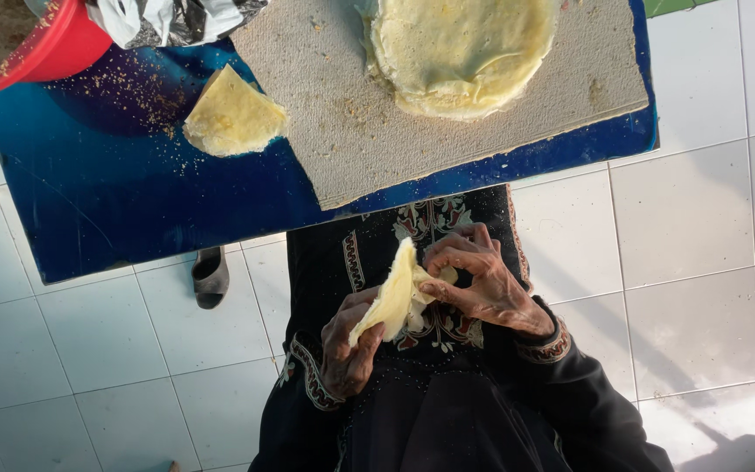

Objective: The person sits at a blue table and handles thin, round crepe-like sheets, tearing and folding pieces of the sheets by hand and stacking them onto a growing pile on a board. A red bowl with a brown mixture and a spoon and a knife sit on the table nearby.

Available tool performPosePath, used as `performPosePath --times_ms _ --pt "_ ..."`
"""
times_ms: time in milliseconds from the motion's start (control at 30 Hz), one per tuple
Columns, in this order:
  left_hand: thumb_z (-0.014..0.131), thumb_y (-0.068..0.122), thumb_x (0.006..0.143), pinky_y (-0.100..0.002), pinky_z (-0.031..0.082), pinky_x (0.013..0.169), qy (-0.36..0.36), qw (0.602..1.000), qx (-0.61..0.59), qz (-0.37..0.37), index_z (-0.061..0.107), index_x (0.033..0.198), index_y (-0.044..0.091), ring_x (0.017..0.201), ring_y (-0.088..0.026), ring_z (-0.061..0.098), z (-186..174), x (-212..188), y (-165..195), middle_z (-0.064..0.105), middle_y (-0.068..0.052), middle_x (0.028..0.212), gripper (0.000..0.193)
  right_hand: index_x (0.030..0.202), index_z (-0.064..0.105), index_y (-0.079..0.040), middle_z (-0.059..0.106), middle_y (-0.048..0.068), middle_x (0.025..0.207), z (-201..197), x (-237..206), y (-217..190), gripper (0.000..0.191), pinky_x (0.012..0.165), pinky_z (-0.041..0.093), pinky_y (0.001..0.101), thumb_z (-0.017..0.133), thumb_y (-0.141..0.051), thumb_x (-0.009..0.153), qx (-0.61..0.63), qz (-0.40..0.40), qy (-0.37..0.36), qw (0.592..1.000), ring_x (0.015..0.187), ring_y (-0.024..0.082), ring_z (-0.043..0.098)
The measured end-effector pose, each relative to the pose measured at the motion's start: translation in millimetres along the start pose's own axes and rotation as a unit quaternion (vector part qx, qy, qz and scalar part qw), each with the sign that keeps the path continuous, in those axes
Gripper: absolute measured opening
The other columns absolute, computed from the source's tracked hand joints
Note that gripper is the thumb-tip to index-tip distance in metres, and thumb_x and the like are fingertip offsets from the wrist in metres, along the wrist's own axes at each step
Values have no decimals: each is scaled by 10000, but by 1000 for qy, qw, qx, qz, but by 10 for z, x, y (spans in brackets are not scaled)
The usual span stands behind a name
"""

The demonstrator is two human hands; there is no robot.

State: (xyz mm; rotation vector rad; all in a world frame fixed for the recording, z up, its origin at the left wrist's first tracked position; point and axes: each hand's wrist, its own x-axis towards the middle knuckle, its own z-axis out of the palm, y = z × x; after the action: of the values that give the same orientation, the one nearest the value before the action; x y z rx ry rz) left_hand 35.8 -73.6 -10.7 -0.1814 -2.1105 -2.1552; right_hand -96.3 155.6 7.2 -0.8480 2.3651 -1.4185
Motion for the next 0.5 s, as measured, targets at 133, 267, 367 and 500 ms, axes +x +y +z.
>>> performPosePath --times_ms 133,267,367,500 --pt "528 -75 1041 -369 616 953 -26 998 -49 -22 484 1293 23 1236 -293 680 18 38 3 589 -230 1411 274 955 740 -115 706 4 820 -15 22 -18 198 752 503 351 754 -313 949 167 96 -76 978 751 145 612" --pt "546 21 1035 -478 594 1086 -54 984 -169 -26 559 1285 13 1314 -367 616 12 253 150 554 -274 1461 251 1030 696 -114 707 0 847 18 3 -79 190 653 538 324 719 -247 897 282 247 -120 919 720 115 638" --pt "709 192 1017 -443 564 1138 -136 922 -350 -95 427 1301 100 1391 -327 584 -114 415 402 523 -212 1493 411 980 702 -76 718 25 865 90 -69 -205 163 716 532 350 765 -202 898 230 170 -63 956 792 172 656" --pt "804 277 889 -411 614 968 -110 975 -142 -131 295 1352 54 1178 -272 652 -93 492 556 558 -179 1304 723 1009 690 -65 715 19 902 169 -140 -339 215 870 517 411 824 -145 861 45 -63 22 997 811 199 694"
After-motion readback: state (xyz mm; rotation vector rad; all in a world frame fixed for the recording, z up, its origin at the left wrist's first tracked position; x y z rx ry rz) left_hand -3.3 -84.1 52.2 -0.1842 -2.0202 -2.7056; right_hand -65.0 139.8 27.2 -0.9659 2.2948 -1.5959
